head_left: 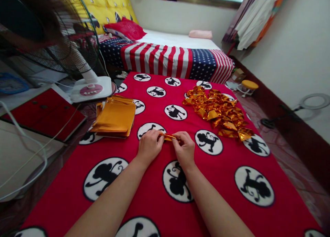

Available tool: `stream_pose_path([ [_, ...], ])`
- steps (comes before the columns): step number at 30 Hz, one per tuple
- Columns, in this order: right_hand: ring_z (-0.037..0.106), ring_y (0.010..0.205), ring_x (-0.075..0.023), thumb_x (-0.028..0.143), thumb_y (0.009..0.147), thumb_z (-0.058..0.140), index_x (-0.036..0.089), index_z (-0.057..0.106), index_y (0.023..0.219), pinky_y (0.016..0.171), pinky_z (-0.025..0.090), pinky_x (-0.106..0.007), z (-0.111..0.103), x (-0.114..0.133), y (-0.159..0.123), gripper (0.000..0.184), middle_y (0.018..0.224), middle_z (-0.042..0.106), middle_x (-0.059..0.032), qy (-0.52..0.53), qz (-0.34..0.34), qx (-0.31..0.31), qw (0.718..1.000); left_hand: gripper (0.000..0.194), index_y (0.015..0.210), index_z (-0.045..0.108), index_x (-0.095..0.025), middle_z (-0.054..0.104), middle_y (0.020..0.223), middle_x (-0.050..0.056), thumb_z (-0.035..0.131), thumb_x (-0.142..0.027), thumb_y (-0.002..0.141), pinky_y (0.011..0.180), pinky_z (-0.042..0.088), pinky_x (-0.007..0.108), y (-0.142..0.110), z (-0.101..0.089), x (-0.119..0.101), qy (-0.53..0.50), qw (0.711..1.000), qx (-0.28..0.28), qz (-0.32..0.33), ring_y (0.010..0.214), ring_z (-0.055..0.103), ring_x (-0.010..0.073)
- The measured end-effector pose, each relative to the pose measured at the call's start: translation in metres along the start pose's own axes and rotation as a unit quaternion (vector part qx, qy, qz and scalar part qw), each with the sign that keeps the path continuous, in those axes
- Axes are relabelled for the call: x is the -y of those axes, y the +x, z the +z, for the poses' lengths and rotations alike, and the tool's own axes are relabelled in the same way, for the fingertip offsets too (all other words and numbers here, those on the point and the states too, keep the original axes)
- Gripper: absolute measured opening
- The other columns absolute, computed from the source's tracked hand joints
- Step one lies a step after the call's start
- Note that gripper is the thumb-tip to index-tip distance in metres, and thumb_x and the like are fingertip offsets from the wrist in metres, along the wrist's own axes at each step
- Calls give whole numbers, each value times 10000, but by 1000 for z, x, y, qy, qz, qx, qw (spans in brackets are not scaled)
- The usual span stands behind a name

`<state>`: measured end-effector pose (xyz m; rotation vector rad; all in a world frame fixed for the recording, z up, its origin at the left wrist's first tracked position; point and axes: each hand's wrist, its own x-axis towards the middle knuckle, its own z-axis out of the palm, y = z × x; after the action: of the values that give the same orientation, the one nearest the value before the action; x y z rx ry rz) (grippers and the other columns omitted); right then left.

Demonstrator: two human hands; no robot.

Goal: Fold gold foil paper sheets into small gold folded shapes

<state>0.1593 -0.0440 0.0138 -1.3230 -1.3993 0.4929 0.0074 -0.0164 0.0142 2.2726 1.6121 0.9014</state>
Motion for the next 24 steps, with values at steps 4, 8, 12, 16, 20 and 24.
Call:
stream_pose_path([
  [4, 596, 809, -174, 116, 808, 541, 188, 659, 928, 685, 493, -283, 1, -4, 0, 183, 930, 613, -59, -60, 8, -10, 998, 128, 909, 658, -174, 696, 889, 77, 537, -204, 882, 798, 486, 332, 0, 2, 3, 7, 1000, 5, 3, 867, 642, 231],
  [8, 595, 805, -188, 154, 819, 555, 191, 663, 1005, 710, 465, -299, 1, -6, -1, 219, 928, 618, -62, -178, 10, 18, 984, 120, 922, 646, -179, 697, 897, 73, 542, -180, 863, 796, 485, 324, 0, 3, 6, 4, 1000, -2, 5, 875, 643, 228],
  [12, 597, 756, -162, 198, 857, 558, 215, 695, 941, 653, 421, -269, 1, -5, -2, 163, 883, 630, -32, -227, 14, 43, 973, 126, 917, 641, -177, 698, 892, 74, 528, -173, 860, 786, 479, 324, 0, 1, 4, 17, 1000, 1, -2, 869, 646, 231],
  [16, 592, 710, -149, 192, 856, 559, 217, 706, 938, 634, 410, -261, 0, -3, -2, 170, 845, 629, -19, -215, 11, 38, 976, 125, 884, 634, -174, 690, 859, 80, 513, -175, 853, 747, 465, 331, 0, -4, -2, 63, 998, 5, -19, 842, 643, 242],
  [20, 594, 716, -152, 173, 862, 530, 210, 708, 950, 650, 420, -265, -1, -3, -2, 202, 847, 631, -26, -201, 5, 36, 979, 124, 816, 615, -173, 670, 792, 90, 496, -185, 851, 701, 445, 338, 0, -6, -5, 127, 991, 20, -30, 792, 633, 249],
  [24, 608, 764, -167, 157, 874, 498, 197, 697, 994, 684, 430, -273, 0, -5, -2, 236, 882, 642, -44, -209, 5, 36, 977, 123, 788, 612, -176, 671, 788, 94, 501, -184, 841, 691, 433, 338, 0, -7, -5, 152, 988, 30, -21, 791, 631, 250],
])
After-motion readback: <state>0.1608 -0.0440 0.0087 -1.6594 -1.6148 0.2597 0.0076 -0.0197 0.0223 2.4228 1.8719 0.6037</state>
